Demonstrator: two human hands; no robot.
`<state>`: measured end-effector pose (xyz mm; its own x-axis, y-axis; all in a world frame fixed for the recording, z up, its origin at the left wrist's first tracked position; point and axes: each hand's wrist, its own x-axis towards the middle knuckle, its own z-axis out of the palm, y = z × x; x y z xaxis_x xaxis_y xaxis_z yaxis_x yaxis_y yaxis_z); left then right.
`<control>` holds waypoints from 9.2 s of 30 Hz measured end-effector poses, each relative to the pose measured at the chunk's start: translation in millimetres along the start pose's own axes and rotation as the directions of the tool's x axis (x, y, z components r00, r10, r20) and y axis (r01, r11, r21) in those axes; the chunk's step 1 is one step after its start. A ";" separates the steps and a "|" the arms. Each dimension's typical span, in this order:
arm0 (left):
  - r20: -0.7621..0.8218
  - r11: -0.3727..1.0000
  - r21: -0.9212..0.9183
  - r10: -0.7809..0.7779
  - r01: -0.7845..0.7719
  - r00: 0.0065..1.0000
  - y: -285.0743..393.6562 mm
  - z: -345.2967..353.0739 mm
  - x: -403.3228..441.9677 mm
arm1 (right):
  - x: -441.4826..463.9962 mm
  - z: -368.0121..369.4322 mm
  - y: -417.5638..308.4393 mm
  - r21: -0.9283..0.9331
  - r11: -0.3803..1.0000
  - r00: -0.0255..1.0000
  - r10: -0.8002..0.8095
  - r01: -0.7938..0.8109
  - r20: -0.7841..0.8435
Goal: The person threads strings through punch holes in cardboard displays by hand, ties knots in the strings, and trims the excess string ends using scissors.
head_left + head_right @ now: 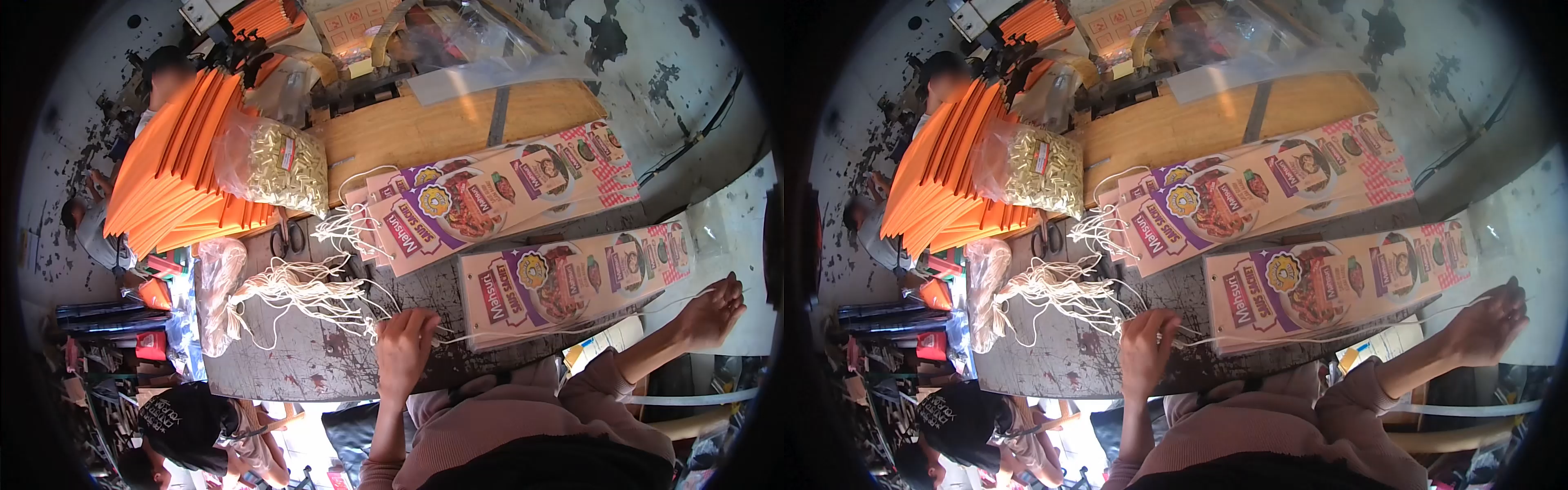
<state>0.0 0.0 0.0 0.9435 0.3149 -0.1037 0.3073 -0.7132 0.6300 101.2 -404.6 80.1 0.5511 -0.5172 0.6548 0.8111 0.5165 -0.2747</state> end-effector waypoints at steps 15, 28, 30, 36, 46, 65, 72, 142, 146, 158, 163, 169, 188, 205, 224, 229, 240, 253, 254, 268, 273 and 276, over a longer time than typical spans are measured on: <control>-0.113 0.894 0.145 0.441 -0.424 0.891 -46.8 -9.3 6.0 | 24.6 -58.0 -8.2 -0.402 0.908 0.933 -0.238 0.115 -0.270; -0.519 0.996 0.091 0.043 0.006 0.854 -46.0 -37.1 2.4 | 20.9 -44.1 11.2 -0.571 0.810 0.922 -0.313 0.134 -0.228; -0.369 0.977 0.090 0.212 -0.192 0.905 -24.8 -20.6 -3.1 | 20.2 -51.7 12.0 -0.507 0.855 0.948 -0.243 0.111 -0.203; -0.121 0.812 -0.012 0.578 -0.583 0.807 35.9 18.8 -2.2 | 5.1 8.7 44.7 -0.539 0.842 0.942 -0.200 0.025 -0.270; -0.039 0.683 0.000 0.730 -0.731 0.682 37.3 16.2 17.2 | 5.6 -19.5 31.2 -0.522 0.852 0.984 -0.127 0.046 -0.121; -0.451 0.799 -0.485 0.120 -0.356 0.885 -13.7 -47.4 19.0 | -4.7 -20.1 83.1 -0.662 -0.620 0.807 -0.077 0.421 0.586; -0.410 0.683 -0.644 0.073 -0.345 0.909 -25.0 -42.2 11.1 | -7.3 -32.9 83.5 -0.706 -0.559 0.843 -0.021 0.436 0.538; -0.287 0.100 -0.937 0.328 -0.335 0.900 64.0 -28.0 -1.2 | -139.1 165.7 101.5 -0.671 0.729 0.394 0.660 -0.132 0.640; -0.227 -0.041 -0.972 0.401 -0.231 0.888 66.1 -30.7 -4.8 | -146.3 169.9 100.9 -0.666 0.742 0.425 0.626 -0.069 0.654; -0.138 0.056 -0.985 0.294 -0.161 0.946 78.8 -25.7 -12.3 | -143.7 164.8 93.7 -0.717 0.634 0.380 0.764 -0.292 0.521; -0.252 0.384 -0.871 0.188 -0.307 0.949 65.5 -13.2 -16.4 | -146.4 158.1 91.0 -0.451 0.349 0.257 0.932 -0.821 0.254; -0.525 0.670 -0.463 0.319 -0.580 0.789 66.5 -18.2 -22.0 | -143.4 158.6 92.9 -0.420 0.237 0.147 0.961 -0.876 0.234; -0.354 0.803 -0.450 0.242 -0.391 0.903 66.8 -28.3 -8.1 | -151.7 158.9 103.9 -0.646 0.572 0.334 0.820 -0.505 0.465; -0.260 0.686 -0.666 0.156 -0.294 0.953 57.7 -24.9 -8.2 | -149.9 162.0 103.8 -0.706 0.677 0.459 0.705 -0.207 0.541; -0.129 0.666 -0.695 0.254 -0.270 0.959 46.4 -29.3 -5.7 | -147.1 156.3 106.3 -0.665 0.719 0.375 0.570 0.203 0.731; -0.536 0.593 -0.618 0.162 -0.516 0.829 46.3 -31.3 1.0 | -145.9 155.0 110.3 -0.670 0.722 0.406 0.568 0.173 0.716; -0.117 0.705 -0.481 0.538 -0.521 0.835 45.5 -54.3 11.0 | -144.5 152.7 111.4 -0.609 0.792 0.387 0.549 0.044 0.741; -0.075 0.657 -0.568 0.559 -0.497 0.826 36.0 -50.0 1.9 | -155.4 153.2 111.4 -0.538 0.832 0.424 0.540 -0.137 0.727; -0.075 0.656 -0.568 0.560 -0.497 0.825 34.9 -48.5 2.0 | -153.6 152.0 111.6 -0.538 0.832 0.424 0.540 -0.137 0.727; -0.255 0.479 -0.666 0.574 -0.572 0.778 39.6 -42.7 -0.6 | -145.5 153.3 110.1 -0.547 0.759 0.264 0.641 -0.352 0.720; -0.210 0.595 -0.524 0.603 -0.610 0.769 43.3 -47.0 -4.0 | -146.8 152.5 111.3 -0.527 0.768 0.240 0.624 -0.364 0.744; -0.205 0.637 -0.449 0.610 -0.627 0.765 43.9 -46.1 -8.4 | -147.1 153.9 110.7 -0.545 0.752 0.222 0.642 -0.371 0.734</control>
<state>-0.2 -5.1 64.0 0.8841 -0.0657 0.4626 -0.4520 -0.3706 0.8114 79.7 -166.3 61.7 0.4989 0.7175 0.4860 0.5120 0.2084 -0.8333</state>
